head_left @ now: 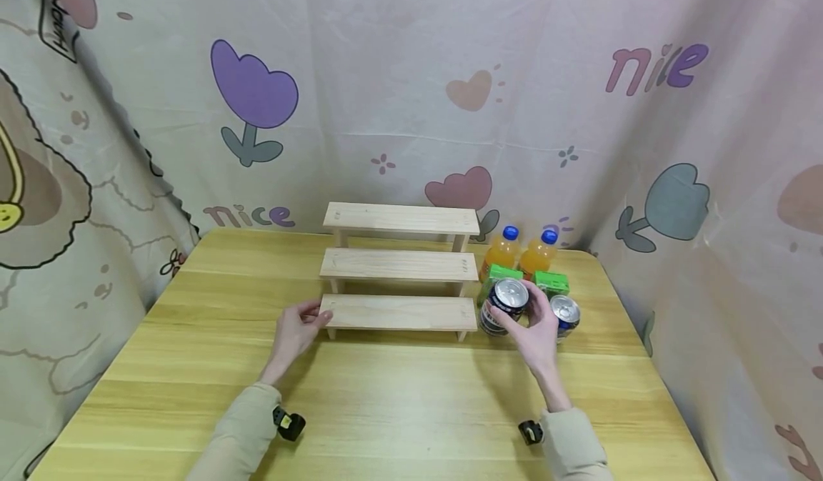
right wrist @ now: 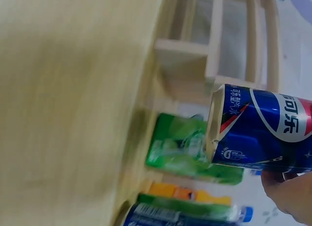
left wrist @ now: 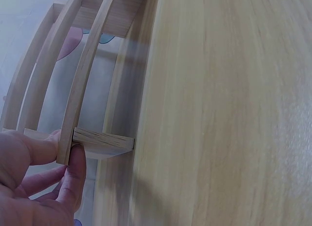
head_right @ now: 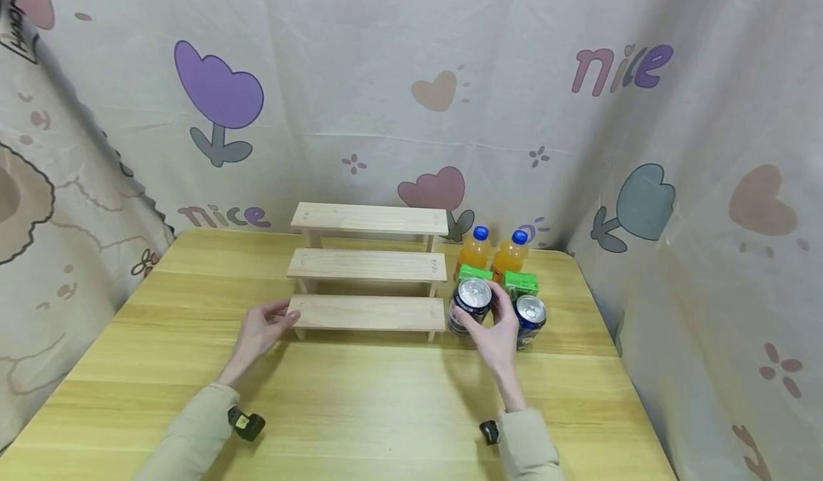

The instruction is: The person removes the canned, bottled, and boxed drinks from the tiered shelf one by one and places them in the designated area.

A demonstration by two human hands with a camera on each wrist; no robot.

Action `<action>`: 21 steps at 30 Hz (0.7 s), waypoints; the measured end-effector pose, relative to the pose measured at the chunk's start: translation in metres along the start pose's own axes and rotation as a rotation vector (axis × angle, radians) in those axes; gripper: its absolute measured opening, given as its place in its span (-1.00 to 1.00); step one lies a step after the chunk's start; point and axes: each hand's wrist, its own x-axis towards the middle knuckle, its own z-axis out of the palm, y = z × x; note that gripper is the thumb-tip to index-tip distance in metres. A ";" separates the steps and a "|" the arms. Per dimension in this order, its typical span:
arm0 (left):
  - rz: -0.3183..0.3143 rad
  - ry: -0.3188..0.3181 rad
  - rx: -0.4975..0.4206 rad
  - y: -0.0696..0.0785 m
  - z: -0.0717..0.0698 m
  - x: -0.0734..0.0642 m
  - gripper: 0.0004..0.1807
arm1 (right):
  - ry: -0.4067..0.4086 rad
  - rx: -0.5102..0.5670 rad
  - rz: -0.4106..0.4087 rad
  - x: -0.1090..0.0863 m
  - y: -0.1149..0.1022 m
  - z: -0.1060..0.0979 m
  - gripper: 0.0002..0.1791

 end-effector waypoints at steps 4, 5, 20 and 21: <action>0.003 -0.003 -0.007 -0.001 0.000 0.001 -0.52 | -0.005 -0.018 0.040 -0.001 0.008 -0.007 -0.19; 0.002 -0.004 -0.009 -0.001 0.000 0.000 -0.52 | -0.008 -0.027 0.047 -0.001 0.010 -0.008 -0.19; -0.003 -0.005 -0.018 0.001 0.002 0.000 -0.52 | -0.013 -0.086 0.125 -0.004 0.030 -0.011 -0.20; -0.002 -0.003 -0.020 0.001 0.002 0.000 -0.52 | -0.014 -0.093 0.127 -0.004 0.031 -0.011 -0.19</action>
